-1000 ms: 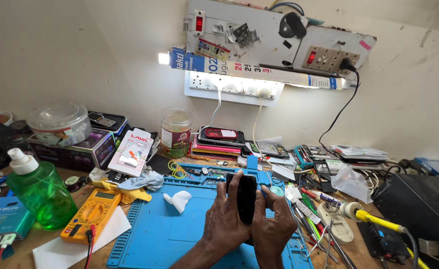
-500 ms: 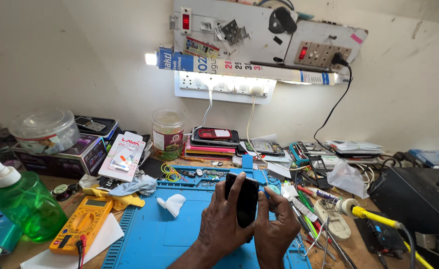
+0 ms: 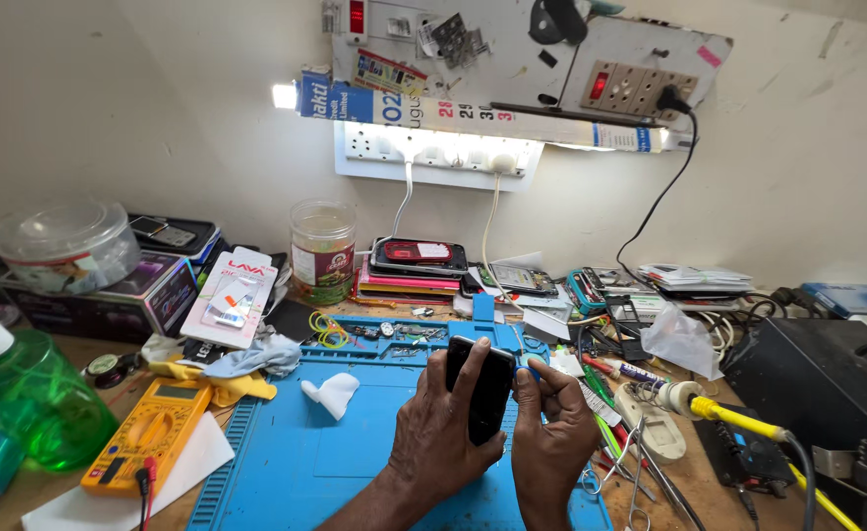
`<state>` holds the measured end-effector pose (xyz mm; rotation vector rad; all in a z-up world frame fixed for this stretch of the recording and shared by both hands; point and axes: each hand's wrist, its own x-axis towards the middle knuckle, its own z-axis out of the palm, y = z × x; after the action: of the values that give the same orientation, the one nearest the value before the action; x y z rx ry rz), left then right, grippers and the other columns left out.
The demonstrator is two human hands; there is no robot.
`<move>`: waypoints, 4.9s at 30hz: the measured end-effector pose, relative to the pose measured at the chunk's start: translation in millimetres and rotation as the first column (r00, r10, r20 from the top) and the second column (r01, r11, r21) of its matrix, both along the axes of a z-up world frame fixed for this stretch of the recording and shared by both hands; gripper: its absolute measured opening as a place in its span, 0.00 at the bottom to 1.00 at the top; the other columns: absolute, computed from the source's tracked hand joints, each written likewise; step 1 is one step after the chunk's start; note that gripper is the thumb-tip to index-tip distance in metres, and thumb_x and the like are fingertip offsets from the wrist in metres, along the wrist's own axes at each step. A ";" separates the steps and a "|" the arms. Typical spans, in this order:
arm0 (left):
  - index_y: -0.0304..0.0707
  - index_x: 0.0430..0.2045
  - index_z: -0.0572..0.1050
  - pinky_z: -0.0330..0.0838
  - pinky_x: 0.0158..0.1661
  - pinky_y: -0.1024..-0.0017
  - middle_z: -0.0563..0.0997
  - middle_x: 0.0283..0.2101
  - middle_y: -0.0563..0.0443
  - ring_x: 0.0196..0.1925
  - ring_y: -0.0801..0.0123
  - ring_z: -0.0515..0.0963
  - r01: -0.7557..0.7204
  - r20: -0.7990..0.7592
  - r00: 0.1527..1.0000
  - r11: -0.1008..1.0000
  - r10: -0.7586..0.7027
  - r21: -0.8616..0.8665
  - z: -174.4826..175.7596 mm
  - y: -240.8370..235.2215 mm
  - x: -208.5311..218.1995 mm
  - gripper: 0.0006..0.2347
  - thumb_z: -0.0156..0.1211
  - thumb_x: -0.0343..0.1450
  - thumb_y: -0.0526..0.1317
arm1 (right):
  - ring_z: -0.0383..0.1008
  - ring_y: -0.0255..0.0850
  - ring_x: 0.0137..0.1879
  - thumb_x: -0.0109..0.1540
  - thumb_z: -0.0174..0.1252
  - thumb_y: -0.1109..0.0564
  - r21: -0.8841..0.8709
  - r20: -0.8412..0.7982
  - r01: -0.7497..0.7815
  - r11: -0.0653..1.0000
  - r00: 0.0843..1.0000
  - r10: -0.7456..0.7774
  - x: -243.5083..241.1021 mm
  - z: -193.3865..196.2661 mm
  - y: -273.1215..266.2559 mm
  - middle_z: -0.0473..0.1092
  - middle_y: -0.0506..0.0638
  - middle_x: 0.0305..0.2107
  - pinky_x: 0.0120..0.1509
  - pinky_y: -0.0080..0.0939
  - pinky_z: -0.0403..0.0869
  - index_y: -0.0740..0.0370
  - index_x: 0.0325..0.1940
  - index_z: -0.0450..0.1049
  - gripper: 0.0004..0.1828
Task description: The person disassembles a smartphone on a blue mat, removes the back cover and battery, and uses a small metal tool to manipulate internal components. The person then reassembles the phone by placing the battery and back cover back into position.
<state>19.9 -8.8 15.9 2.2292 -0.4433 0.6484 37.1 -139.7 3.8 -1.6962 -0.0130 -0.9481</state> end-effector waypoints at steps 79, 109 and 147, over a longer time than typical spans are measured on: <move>0.48 0.60 0.64 0.83 0.43 0.58 0.79 0.55 0.39 0.48 0.56 0.84 -0.139 -0.041 0.624 -0.059 -0.780 -0.988 -70.1 73.1 31.5 0.21 0.40 0.76 0.55 | 0.77 0.41 0.40 0.68 0.51 0.58 0.594 -0.444 -0.477 0.648 0.477 0.758 84.5 -79.4 -89.2 0.75 0.59 0.43 0.44 0.42 0.78 0.67 0.67 0.71 0.23; 0.35 0.66 0.64 0.82 0.47 0.58 0.76 0.60 0.41 0.52 0.56 0.82 -0.005 0.018 0.683 -0.029 -0.730 -1.000 -74.3 94.0 -1.1 0.30 0.30 0.79 0.60 | 0.82 0.43 0.37 0.58 0.63 0.60 -0.410 -0.645 -0.794 0.449 0.600 0.473 -1.7 -43.7 -11.1 0.78 0.50 0.32 0.43 0.41 0.78 0.58 0.45 0.83 0.12; 0.36 0.65 0.63 0.78 0.51 0.56 0.76 0.57 0.39 0.53 0.57 0.80 -0.129 0.015 0.759 -0.174 -0.651 -0.976 -85.6 69.4 -12.7 0.26 0.39 0.78 0.56 | 0.80 0.46 0.50 0.57 0.65 0.51 -0.496 -0.545 -0.621 0.607 0.767 0.339 -20.9 -36.8 4.9 0.76 0.54 0.46 0.51 0.44 0.77 0.57 0.56 0.75 0.24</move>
<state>7.2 60.6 -69.8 0.5294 -0.0185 -0.0826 16.3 -134.8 -33.0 -2.3418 -0.5924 -0.1267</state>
